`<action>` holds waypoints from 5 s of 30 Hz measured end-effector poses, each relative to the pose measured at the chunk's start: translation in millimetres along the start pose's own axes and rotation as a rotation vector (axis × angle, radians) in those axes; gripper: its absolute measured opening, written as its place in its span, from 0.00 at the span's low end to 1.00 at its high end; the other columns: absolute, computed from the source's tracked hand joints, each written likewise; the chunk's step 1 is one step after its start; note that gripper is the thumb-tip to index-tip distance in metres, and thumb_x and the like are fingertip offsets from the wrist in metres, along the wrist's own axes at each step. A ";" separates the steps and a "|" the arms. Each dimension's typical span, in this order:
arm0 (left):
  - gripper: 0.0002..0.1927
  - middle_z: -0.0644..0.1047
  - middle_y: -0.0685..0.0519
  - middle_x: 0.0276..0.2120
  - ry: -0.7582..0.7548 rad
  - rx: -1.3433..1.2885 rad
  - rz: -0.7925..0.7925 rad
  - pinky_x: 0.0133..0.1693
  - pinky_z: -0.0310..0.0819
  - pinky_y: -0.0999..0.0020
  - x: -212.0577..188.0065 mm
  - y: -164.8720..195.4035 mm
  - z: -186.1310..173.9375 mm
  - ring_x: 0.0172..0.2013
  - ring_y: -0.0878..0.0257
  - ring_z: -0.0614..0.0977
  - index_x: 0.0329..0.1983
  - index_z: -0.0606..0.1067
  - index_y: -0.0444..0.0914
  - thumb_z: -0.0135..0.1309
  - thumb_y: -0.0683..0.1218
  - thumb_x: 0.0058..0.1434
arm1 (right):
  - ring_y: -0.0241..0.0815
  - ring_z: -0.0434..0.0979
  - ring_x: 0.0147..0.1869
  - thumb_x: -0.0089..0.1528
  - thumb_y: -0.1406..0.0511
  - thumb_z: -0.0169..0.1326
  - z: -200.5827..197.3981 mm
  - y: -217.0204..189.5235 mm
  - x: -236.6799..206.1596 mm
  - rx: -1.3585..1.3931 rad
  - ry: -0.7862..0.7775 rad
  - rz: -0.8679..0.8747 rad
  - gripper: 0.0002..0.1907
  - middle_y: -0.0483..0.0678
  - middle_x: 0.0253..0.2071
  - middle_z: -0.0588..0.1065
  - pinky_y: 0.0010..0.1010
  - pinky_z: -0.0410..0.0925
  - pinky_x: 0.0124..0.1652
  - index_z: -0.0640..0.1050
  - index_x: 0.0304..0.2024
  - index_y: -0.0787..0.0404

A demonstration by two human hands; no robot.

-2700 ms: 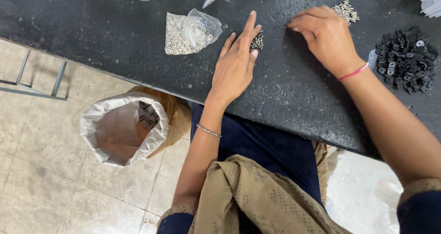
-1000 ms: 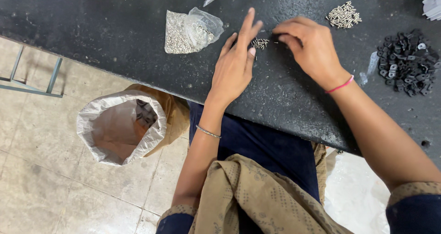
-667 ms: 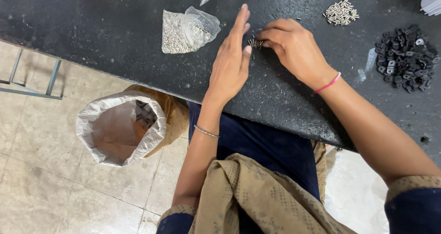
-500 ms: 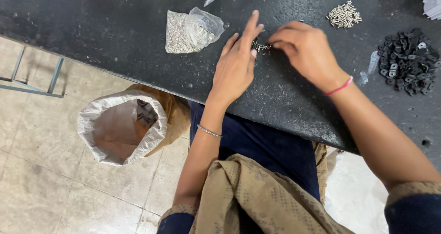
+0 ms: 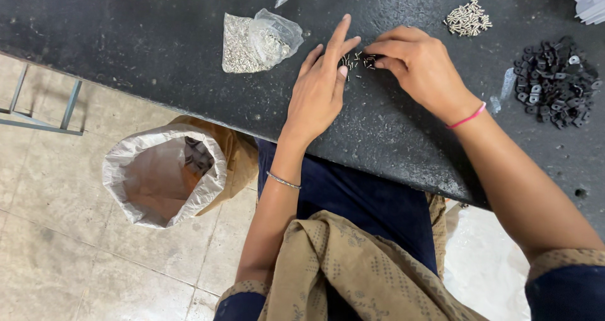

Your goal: The person sits at a dark workbench sorting small metal screws, pushing and gathering them by hand from a scattered pile into a separate pile next to a plastic bag of screws, with black plastic parts and white plastic cups nearby. They occasionally pick individual screws from the bag and add them to the sorted pile.

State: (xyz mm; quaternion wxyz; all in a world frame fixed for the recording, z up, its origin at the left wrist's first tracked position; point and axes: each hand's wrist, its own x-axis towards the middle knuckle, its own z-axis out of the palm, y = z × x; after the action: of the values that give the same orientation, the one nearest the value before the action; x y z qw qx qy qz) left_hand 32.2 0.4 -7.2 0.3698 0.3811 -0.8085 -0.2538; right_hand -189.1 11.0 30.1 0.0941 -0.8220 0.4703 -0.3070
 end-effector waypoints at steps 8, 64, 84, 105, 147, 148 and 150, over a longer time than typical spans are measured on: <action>0.35 0.76 0.55 0.67 0.001 0.002 -0.005 0.74 0.58 0.52 0.6 1.3 0.4 0.66 0.55 0.77 0.81 0.46 0.48 0.42 0.38 0.76 | 0.54 0.77 0.52 0.64 0.73 0.59 2.1 -0.8 1.0 -0.079 -0.009 -0.046 0.09 0.50 0.48 0.78 0.41 0.71 0.51 0.82 0.47 0.61; 0.36 0.76 0.56 0.67 -0.002 0.011 -0.027 0.74 0.58 0.53 1.3 5.9 1.8 0.65 0.56 0.78 0.81 0.45 0.49 0.43 0.38 0.75 | 0.56 0.79 0.52 0.62 0.70 0.64 0.8 0.3 -2.9 0.010 0.048 0.056 0.13 0.53 0.49 0.78 0.41 0.72 0.50 0.82 0.49 0.63; 0.36 0.75 0.55 0.67 0.002 0.004 -0.010 0.74 0.57 0.52 1.0 5.3 0.8 0.67 0.55 0.77 0.81 0.45 0.49 0.44 0.38 0.75 | 0.55 0.78 0.54 0.64 0.69 0.63 6.6 -2.2 -2.3 -0.016 0.051 0.014 0.09 0.51 0.49 0.78 0.42 0.71 0.52 0.82 0.48 0.62; 0.38 0.76 0.54 0.66 0.002 0.004 -0.015 0.74 0.57 0.53 0.5 7.3 -1.4 0.65 0.54 0.78 0.81 0.45 0.48 0.46 0.38 0.73 | 0.54 0.74 0.53 0.64 0.72 0.58 -1.1 -9.7 0.1 -0.113 -0.012 -0.109 0.09 0.50 0.51 0.77 0.41 0.70 0.52 0.79 0.48 0.63; 0.39 0.76 0.53 0.66 -0.001 -0.036 -0.003 0.72 0.56 0.51 -1.6 17.6 -7.3 0.66 0.53 0.76 0.80 0.46 0.45 0.49 0.39 0.71 | 0.67 0.68 0.67 0.75 0.65 0.55 -15.0 109.6 -53.1 -0.282 0.337 0.252 0.20 0.65 0.65 0.68 0.49 0.64 0.64 0.69 0.61 0.75; 0.39 0.76 0.53 0.66 -0.006 -0.035 -0.010 0.72 0.56 0.50 -1.8 17.9 -6.6 0.66 0.53 0.76 0.80 0.46 0.45 0.49 0.39 0.71 | 0.67 0.68 0.66 0.74 0.65 0.57 -12.4 106.2 -50.9 -0.270 0.326 0.220 0.21 0.65 0.64 0.68 0.49 0.64 0.64 0.69 0.61 0.75; 0.39 0.76 0.53 0.66 -0.013 -0.029 -0.023 0.72 0.56 0.50 -1.7 18.0 -5.9 0.65 0.53 0.77 0.80 0.46 0.45 0.49 0.40 0.70 | 0.67 0.68 0.65 0.71 0.64 0.60 -11.0 98.2 -44.6 -0.245 0.306 0.151 0.23 0.65 0.63 0.67 0.49 0.64 0.62 0.70 0.60 0.74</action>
State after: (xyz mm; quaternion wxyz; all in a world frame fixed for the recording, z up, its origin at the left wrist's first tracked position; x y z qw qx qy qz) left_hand 29.9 11.5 8.1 0.3671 0.3834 -0.8026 -0.2723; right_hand -282.3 -3.5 -23.3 -0.0562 -0.7335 0.5733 -0.3608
